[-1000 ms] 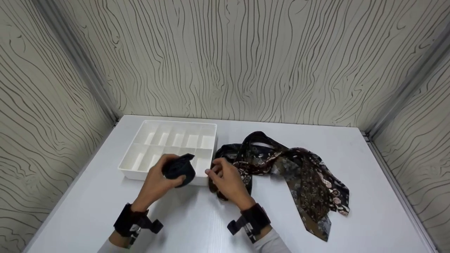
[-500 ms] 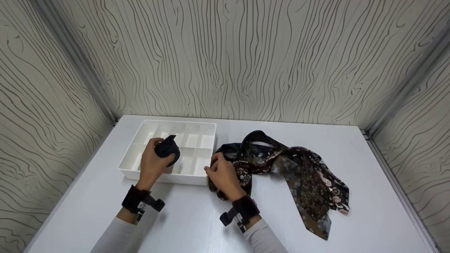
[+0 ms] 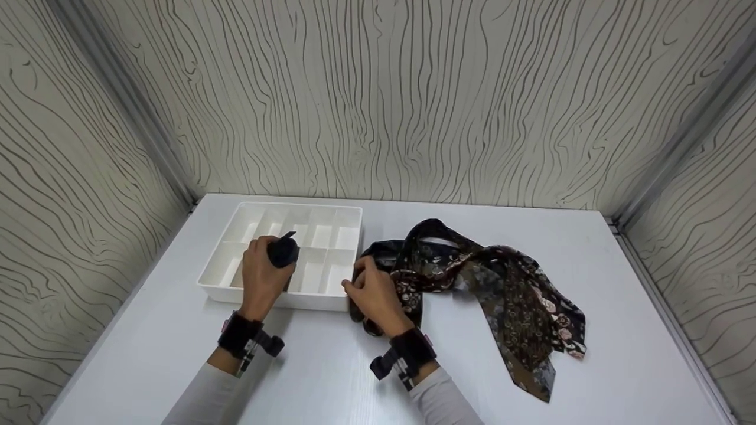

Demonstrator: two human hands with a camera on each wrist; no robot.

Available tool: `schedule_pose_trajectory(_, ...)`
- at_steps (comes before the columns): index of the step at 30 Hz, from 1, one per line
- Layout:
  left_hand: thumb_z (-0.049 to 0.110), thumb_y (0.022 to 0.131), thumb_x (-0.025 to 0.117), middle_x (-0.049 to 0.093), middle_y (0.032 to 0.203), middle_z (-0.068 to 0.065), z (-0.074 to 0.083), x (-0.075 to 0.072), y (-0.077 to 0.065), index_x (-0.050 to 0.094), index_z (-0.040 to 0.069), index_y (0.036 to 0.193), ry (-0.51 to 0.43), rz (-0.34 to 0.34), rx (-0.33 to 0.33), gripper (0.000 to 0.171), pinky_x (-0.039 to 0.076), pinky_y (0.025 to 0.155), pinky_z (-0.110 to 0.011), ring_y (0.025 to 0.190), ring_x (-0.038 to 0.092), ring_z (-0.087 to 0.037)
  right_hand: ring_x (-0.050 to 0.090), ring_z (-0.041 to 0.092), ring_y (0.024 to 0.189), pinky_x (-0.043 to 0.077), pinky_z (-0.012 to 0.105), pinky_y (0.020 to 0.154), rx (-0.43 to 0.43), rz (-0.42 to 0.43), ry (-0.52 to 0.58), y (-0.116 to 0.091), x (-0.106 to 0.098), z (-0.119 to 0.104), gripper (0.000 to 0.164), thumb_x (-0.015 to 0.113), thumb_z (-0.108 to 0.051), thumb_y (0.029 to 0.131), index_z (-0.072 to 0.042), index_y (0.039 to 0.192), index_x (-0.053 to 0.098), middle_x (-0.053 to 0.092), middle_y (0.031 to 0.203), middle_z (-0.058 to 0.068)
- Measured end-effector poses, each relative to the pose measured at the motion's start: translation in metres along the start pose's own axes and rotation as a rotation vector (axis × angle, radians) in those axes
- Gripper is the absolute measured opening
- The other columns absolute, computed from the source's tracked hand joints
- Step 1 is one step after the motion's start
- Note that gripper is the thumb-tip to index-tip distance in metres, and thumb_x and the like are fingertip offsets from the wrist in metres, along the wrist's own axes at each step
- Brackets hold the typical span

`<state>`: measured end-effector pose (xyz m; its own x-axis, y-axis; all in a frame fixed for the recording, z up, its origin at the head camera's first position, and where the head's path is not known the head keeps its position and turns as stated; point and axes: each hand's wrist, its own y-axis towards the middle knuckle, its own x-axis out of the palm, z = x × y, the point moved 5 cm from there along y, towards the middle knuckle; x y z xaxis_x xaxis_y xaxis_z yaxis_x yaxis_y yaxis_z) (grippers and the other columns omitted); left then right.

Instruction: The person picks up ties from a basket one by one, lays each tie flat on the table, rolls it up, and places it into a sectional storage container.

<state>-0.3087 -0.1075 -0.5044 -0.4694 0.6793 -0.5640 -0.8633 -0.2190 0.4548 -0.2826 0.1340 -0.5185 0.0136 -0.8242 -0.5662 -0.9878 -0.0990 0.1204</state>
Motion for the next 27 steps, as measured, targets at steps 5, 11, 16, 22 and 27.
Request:
schedule_pose_trajectory(5, 0.011, 0.078, 0.090, 0.069, 0.113, -0.020, -0.002, -0.003, -0.004, 0.066, 0.002, 0.121, 0.053, 0.020, -0.009, 0.050, 0.047, 0.094, -0.049, 0.107, 0.055, -0.038, 0.056, 0.008, 0.064, 0.045, 0.024, 0.062, 0.004, -0.023, 0.004, -0.001, 0.000, -0.001, 0.039, 0.077, -0.018, 0.097, -0.002, 0.128, 0.060, 0.068, 0.081, -0.001)
schedule_pose_trajectory(11, 0.018, 0.083, 0.085, 0.061, 0.118, -0.025, -0.002, -0.007, -0.009, 0.067, -0.004, 0.122, 0.060, -0.028, -0.013, 0.048, 0.051, 0.091, -0.050, 0.110, 0.053, -0.041, 0.055, 0.008, 0.063, 0.045, 0.023, 0.061, 0.012, -0.035, 0.007, -0.002, 0.000, -0.001, 0.038, 0.076, -0.019, 0.098, -0.003, 0.128, 0.059, 0.068, 0.081, -0.001)
schedule_pose_trajectory(16, 0.016, 0.086, 0.084, 0.063, 0.119, -0.023, -0.003, -0.008, -0.010, 0.073, -0.007, 0.117, 0.044, -0.032, -0.003, 0.040, 0.050, 0.092, -0.051, 0.109, 0.053, -0.043, 0.055, 0.008, 0.064, 0.045, 0.024, 0.061, 0.004, -0.030, 0.008, -0.001, 0.000, 0.003, 0.037, 0.077, -0.020, 0.098, -0.005, 0.127, 0.059, 0.069, 0.081, 0.000)
schedule_pose_trajectory(22, 0.011, 0.093, 0.078, 0.059, 0.114, -0.027, -0.004, -0.008, -0.014, 0.077, -0.011, 0.109, 0.068, -0.051, 0.066, 0.027, 0.047, 0.089, -0.050, 0.102, 0.052, -0.041, 0.059, 0.009, 0.070, 0.049, 0.023, 0.066, -0.030, -0.040, 0.037, -0.002, -0.004, 0.006, 0.035, 0.074, -0.020, 0.100, -0.003, 0.128, 0.062, 0.071, 0.087, 0.001)
schedule_pose_trajectory(27, -0.006, 0.089, 0.065, 0.061, 0.108, -0.027, -0.004, -0.010, -0.015, 0.077, -0.011, 0.113, 0.197, -0.070, 0.157, 0.027, 0.044, 0.080, -0.048, 0.093, 0.051, -0.041, 0.063, 0.012, 0.083, 0.052, 0.023, 0.075, -0.036, 0.081, 0.079, -0.006, -0.026, 0.012, 0.020, 0.071, -0.013, 0.102, -0.006, 0.120, 0.070, 0.073, 0.097, 0.005)
